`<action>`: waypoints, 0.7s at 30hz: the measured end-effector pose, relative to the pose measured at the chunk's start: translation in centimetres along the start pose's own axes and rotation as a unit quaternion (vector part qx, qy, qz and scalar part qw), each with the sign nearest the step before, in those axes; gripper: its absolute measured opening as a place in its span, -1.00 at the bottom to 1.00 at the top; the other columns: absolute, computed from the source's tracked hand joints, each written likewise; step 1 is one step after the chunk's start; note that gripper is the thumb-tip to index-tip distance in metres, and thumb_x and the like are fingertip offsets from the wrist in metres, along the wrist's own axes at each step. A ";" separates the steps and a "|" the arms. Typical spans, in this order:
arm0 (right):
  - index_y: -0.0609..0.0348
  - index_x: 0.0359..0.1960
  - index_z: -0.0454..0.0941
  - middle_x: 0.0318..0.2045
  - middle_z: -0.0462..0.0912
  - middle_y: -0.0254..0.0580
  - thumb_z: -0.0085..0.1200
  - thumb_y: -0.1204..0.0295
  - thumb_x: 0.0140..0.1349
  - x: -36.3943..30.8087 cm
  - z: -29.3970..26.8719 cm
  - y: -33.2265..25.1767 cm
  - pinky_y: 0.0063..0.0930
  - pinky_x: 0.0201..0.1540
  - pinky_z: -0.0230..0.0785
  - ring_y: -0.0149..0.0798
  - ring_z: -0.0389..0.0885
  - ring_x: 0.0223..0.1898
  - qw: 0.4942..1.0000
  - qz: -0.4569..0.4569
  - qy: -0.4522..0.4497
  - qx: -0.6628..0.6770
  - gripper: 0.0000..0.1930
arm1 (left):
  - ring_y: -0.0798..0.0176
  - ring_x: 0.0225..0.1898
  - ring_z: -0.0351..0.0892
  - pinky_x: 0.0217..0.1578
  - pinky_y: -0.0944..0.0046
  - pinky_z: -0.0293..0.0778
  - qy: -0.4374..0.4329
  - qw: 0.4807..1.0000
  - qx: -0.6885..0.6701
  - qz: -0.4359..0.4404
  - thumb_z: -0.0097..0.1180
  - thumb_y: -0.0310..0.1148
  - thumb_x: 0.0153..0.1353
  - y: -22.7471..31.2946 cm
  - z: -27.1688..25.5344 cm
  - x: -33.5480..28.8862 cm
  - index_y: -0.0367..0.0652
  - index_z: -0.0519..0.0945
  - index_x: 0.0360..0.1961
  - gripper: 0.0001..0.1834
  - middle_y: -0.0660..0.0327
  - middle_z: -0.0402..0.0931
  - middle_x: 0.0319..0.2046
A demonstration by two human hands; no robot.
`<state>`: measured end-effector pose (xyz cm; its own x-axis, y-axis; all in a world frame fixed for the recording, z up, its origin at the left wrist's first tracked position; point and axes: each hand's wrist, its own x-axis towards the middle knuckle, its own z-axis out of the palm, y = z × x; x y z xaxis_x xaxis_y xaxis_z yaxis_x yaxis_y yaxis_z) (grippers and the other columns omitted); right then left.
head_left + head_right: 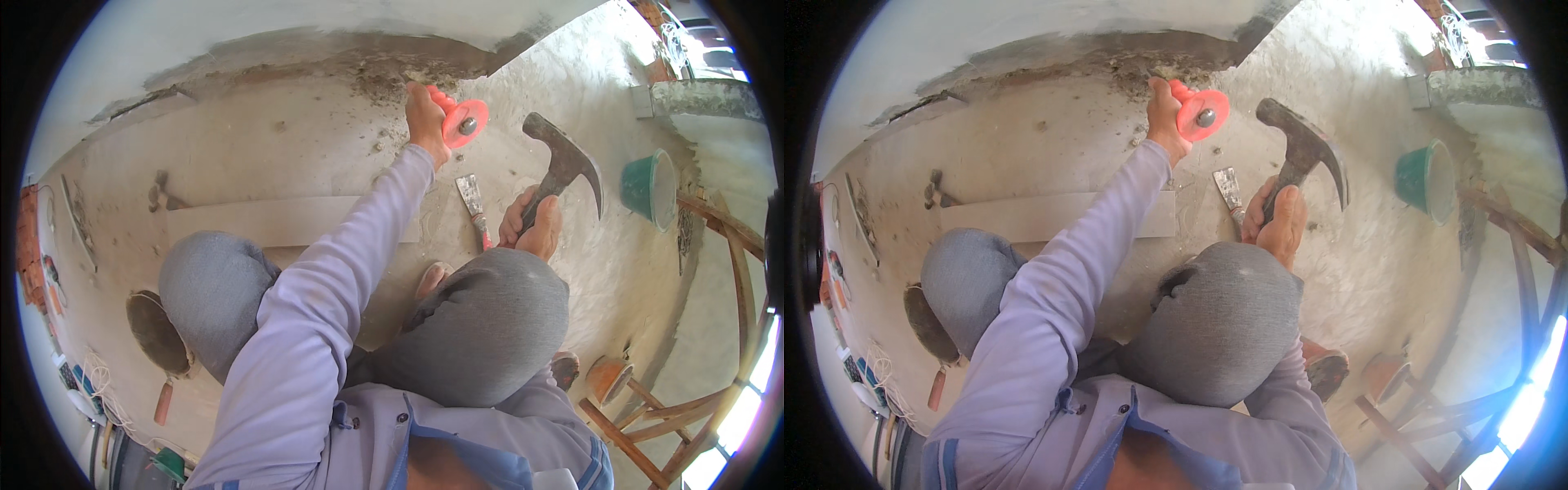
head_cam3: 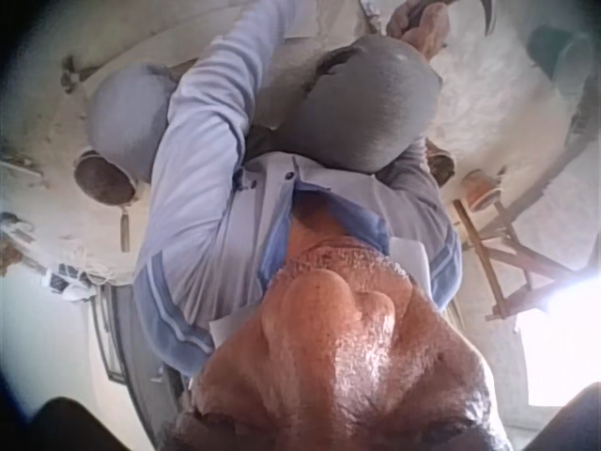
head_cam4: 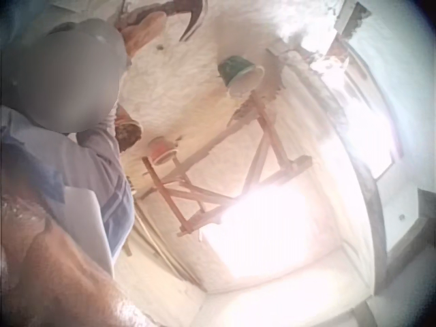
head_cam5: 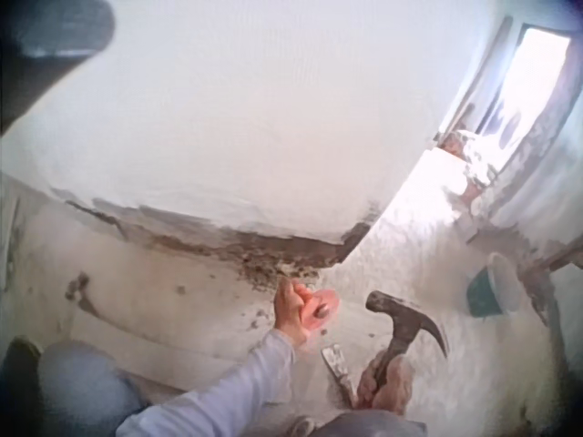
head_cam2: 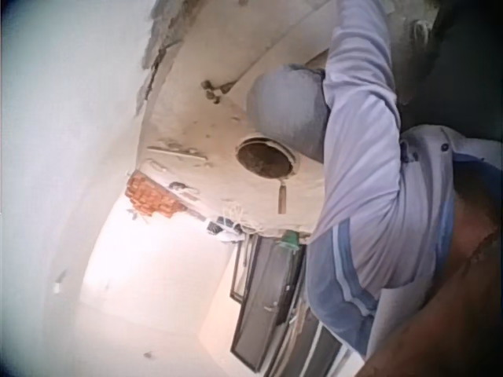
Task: The person sits on the floor and uses a notched trowel to apply adhesive to the back of a rectangular tile. They then place the tile on the floor and use a hammer to strike a red suction cup tool attached to the tile's surface.
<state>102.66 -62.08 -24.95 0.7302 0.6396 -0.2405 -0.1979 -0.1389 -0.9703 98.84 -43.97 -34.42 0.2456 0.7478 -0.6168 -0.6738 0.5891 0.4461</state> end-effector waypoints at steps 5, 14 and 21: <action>0.17 -0.45 0.35 -0.71 0.27 -0.43 -0.35 -0.13 0.33 0.6 -0.4 -0.6 -0.58 -0.67 0.00 -0.54 0.16 -0.71 0.987 -0.063 -0.080 -0.121 -0.44 | 0.31 -0.45 0.37 -0.37 0.22 0.47 -0.012 0.999 -0.006 -0.029 -0.33 0.12 0.33 1.7 0.0 -0.3 -0.08 0.33 -0.35 -0.54 0.29 0.30 -0.49; 0.34 -0.22 0.52 -0.36 0.57 0.05 -0.04 0.40 0.27 3.5 0.2 -3.3 -0.26 -0.33 0.34 0.08 0.53 -0.36 0.810 -0.334 -0.252 -0.410 -0.78 | 0.27 -0.43 0.49 -0.24 0.12 0.56 -0.084 0.990 -0.064 -0.097 -0.37 0.18 0.34 2.4 -2.5 0.1 0.00 0.40 -0.36 -0.50 0.29 0.41 -0.47; 0.27 -0.24 0.52 -0.42 0.56 -0.07 0.02 0.50 0.19 3.9 0.3 -6.2 -0.31 -0.43 0.38 -0.02 0.56 -0.47 0.686 -0.499 -0.267 -0.457 -0.86 | 0.27 -0.41 0.50 -0.28 0.05 0.54 -0.170 0.975 -0.116 -0.085 -0.35 0.15 0.35 2.6 -4.4 1.7 0.04 0.41 -0.36 -0.53 0.29 0.42 -0.46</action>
<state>106.54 -58.45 -19.91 -0.1893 0.9125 0.3626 0.8970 0.3109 -0.3142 94.48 -42.50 -37.21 0.5584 0.7266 -0.4003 -0.7323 0.6584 0.1736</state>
